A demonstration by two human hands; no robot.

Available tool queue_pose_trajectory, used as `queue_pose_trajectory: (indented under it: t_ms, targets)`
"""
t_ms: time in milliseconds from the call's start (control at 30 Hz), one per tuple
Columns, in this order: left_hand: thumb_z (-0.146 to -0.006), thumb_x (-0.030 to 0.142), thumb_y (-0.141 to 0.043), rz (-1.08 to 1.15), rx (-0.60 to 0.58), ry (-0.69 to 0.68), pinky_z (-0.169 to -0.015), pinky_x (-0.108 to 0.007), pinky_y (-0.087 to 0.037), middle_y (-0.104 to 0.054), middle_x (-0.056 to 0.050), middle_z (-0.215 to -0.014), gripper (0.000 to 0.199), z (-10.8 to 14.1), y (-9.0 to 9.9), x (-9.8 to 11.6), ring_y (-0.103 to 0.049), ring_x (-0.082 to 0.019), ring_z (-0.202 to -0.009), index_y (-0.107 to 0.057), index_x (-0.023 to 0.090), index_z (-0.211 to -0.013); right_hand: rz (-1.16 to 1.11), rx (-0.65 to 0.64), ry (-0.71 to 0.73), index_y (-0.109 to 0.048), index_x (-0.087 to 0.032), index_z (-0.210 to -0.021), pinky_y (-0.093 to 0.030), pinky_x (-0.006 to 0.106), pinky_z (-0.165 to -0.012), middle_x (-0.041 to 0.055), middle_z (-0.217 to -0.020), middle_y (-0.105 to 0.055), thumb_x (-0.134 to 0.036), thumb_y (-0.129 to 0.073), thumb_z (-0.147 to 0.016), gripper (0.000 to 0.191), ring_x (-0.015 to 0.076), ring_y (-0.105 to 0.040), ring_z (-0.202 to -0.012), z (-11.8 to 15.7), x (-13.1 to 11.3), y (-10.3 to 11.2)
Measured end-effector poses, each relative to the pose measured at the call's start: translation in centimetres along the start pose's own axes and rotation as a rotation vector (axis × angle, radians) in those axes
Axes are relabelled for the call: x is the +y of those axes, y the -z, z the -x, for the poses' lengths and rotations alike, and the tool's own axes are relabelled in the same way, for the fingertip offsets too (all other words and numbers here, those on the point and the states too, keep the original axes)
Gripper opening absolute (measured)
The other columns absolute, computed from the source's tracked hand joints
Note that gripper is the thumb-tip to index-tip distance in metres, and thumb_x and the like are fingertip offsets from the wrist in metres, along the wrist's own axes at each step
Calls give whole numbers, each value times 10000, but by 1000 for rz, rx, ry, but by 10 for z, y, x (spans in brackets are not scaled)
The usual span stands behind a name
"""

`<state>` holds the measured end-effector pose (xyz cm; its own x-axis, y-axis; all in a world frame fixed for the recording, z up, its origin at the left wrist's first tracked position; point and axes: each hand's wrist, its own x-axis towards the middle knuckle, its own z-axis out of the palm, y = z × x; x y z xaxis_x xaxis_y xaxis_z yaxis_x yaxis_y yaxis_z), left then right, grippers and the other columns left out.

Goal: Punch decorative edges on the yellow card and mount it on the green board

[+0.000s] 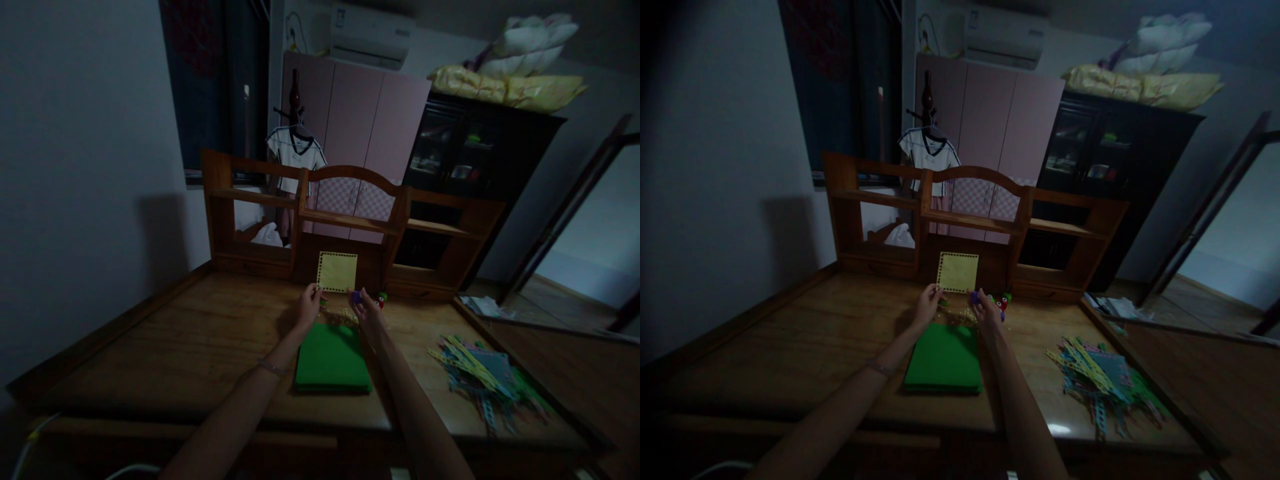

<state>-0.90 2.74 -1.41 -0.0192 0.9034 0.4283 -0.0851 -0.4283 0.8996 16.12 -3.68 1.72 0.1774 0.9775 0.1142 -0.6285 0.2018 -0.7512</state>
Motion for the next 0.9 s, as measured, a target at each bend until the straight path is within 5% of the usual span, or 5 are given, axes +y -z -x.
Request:
queue_pose_trajectory:
  t_ms: [367, 900]
  targets:
    - [-741, 397, -618, 110, -33, 33, -465, -218, -493, -630, -56, -850, 320, -2, -1, -1, -630, -159, -676, -520, 175, -949, 26, -36, 16, -650, -190, -860, -491, 326, -951, 53, -988, -702, -364, -723, -736, 225, 202, -620, -1052, -1, 2, 4]
    - [-801, 416, -534, 14, -11, 23, -435, -178, -442, -642, -37, -785, 236, 2, 0, 7, -584, -122, -597, -521, 185, -850, 17, -39, 7, -635, -192, -849, -494, 336, -952, 60, -993, -701, -373, -723, -738, 230, 212, -617, -1058, 3, 0, 0]
